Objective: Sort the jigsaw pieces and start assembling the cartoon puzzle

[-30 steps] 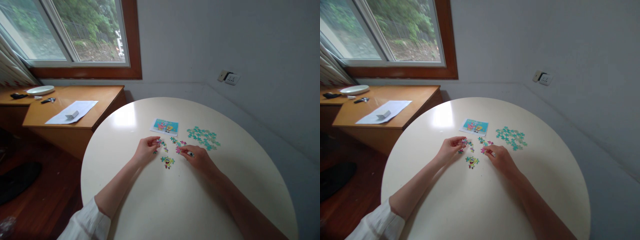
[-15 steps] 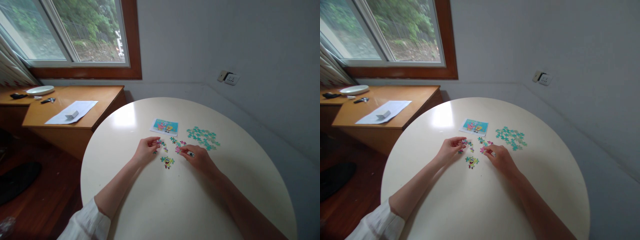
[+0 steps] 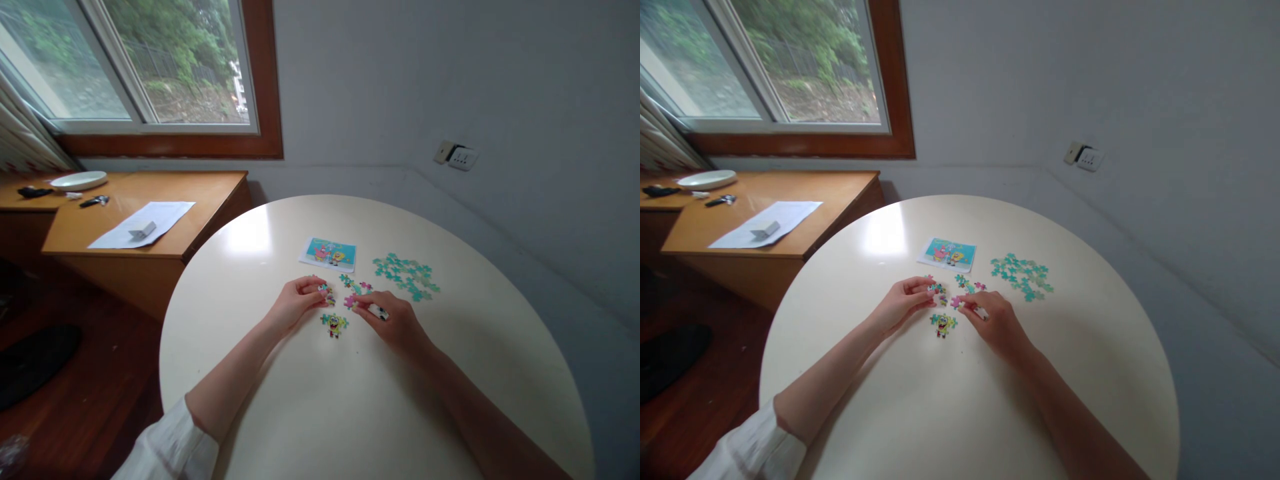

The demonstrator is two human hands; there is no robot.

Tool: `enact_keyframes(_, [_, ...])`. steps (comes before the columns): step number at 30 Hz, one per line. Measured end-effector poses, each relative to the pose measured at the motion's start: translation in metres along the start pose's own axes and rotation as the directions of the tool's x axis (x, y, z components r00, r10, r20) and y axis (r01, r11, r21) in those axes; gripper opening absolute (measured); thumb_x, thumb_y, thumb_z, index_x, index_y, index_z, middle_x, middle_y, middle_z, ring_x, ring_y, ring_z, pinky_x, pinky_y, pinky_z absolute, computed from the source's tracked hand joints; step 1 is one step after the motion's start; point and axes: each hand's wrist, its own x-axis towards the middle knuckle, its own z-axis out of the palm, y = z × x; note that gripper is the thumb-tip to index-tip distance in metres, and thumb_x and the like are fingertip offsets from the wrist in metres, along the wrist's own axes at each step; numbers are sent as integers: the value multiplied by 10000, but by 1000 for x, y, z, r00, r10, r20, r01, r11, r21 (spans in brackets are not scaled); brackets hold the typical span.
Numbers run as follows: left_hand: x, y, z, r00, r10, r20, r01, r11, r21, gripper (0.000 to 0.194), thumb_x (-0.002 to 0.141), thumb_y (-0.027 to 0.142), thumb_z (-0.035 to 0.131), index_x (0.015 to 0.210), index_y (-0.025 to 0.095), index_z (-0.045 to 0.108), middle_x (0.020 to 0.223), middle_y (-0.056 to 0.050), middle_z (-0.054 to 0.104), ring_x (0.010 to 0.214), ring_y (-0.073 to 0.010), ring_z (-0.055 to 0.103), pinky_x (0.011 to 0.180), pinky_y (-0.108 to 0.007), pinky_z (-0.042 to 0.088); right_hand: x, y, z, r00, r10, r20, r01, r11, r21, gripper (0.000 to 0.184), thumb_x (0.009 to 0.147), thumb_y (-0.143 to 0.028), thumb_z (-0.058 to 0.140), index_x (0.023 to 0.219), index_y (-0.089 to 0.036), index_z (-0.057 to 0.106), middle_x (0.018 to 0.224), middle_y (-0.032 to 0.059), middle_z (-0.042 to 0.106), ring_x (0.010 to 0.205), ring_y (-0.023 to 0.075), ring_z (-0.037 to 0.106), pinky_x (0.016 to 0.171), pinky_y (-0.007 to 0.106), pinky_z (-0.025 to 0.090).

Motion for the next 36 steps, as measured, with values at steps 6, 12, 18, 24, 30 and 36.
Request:
enact_keyframes(6, [-3,-4,4,988,-56,141,67,995,-70,339,617,289,760,675,145,458,649,1,595,479,-42,490,522,-200,421,0,-11,0,999,-30,-17,31,998,46,140,838,-286,556,892,-218,667,770,41,701,684,161,638,647,277,491])
enact_keyframes(12, [-7,-6,8,976,-113,188,115,993,1,419,580,398,772,634,154,434,526,70,427,441,-24,361,447,-169,296,0,-16,1,998,-57,-33,59,997,52,139,852,-284,542,890,-212,655,723,28,686,663,151,632,659,276,481])
enact_keyframes(18, [-9,-7,14,988,-32,152,-15,955,296,393,528,405,791,670,138,539,518,72,427,459,-42,377,444,-186,264,0,-20,3,997,-78,-8,78,994,80,125,855,-260,538,897,-212,645,717,24,676,660,147,617,655,275,475])
enact_keyframes(24, [-11,-7,15,989,-16,148,-37,936,349,416,546,481,751,602,148,508,465,62,441,433,-49,373,430,-185,249,-1,-21,7,995,-98,-3,98,991,86,104,852,-234,544,885,-208,639,719,22,672,657,142,608,649,270,466])
enact_keyframes(30, [-8,-10,11,984,-18,179,-42,945,324,427,567,509,717,585,150,487,431,62,424,403,-53,370,414,-188,222,-2,-19,8,991,-128,-24,130,988,84,93,849,-229,553,885,-193,631,715,22,672,648,143,609,636,269,463])
enact_keyframes(36, [-5,-10,10,992,-29,126,3,980,200,336,599,412,713,588,126,538,438,82,336,409,-29,279,417,-184,215,-1,-18,6,995,-94,-23,95,994,46,98,843,-231,559,894,-200,637,706,12,674,646,140,613,640,267,454])
